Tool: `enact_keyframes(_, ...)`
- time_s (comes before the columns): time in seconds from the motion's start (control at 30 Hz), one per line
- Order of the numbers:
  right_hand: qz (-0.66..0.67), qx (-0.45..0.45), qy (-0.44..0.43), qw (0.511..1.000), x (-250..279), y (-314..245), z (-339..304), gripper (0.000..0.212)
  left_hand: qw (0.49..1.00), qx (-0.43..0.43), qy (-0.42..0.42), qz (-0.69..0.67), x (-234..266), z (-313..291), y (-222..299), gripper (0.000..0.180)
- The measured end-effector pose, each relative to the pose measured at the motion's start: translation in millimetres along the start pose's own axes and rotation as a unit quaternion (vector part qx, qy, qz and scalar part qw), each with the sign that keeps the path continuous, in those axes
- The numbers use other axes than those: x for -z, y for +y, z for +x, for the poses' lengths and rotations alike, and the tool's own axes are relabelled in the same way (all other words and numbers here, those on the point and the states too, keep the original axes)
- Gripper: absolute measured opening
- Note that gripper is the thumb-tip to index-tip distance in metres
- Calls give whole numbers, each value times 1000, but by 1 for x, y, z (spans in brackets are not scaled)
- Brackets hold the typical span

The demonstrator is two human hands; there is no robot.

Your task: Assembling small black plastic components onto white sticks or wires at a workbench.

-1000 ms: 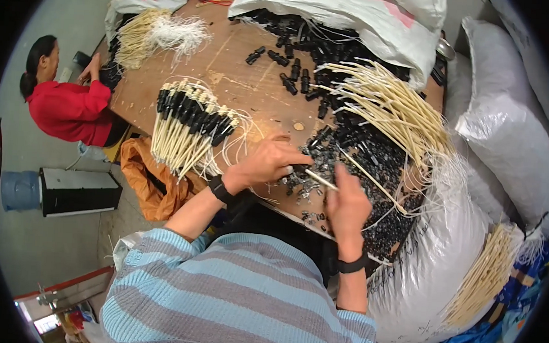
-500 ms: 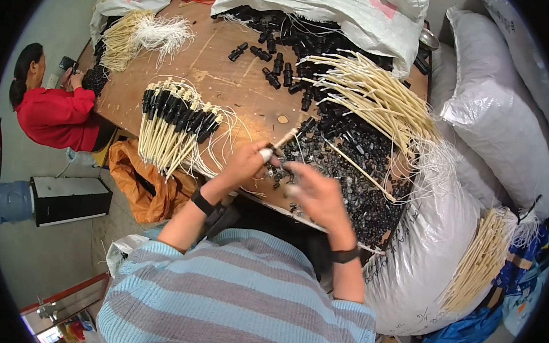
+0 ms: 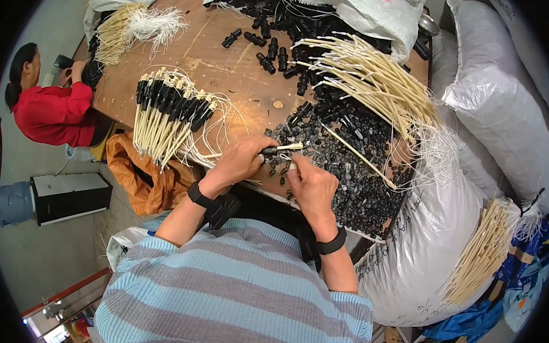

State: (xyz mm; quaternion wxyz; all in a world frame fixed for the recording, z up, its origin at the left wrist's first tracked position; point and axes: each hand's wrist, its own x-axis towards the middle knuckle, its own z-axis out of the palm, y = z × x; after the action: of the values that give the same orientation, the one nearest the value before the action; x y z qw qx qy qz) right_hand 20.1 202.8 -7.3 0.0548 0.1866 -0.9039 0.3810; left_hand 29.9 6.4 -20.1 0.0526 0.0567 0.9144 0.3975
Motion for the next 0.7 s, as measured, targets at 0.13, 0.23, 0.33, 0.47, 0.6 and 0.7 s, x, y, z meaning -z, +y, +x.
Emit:
enact_keyframes(0.13, -20, 12, -14, 1000, -2, 1, -1, 10, 1000, -23, -13, 7, -4, -2, 2, 41)
enact_keyframes(0.23, 13, 23, -34, 999, -6, 5, -3, 10, 997, -70, -14, -3, -5, -4, 13, 42)
enact_keyframes(0.33, 44, -2, -45, 998, -7, 3, -5, 12, 997, -66, -42, -4, -6, -1, 10, 42)
enact_keyframes(0.47, 109, 20, -122, 986, -3, 1, -6, 15, 983, 8, -167, -71, 0, 4, 22, 41)
enact_keyframes(0.6, 64, 22, -106, 992, -6, 6, -10, 16, 985, -81, -51, -147, -4, 4, 12, 39)
enact_keyframes(0.7, 48, 35, -82, 995, -5, 4, -7, 13, 981, -150, 41, -114, 2, 5, 12, 29)
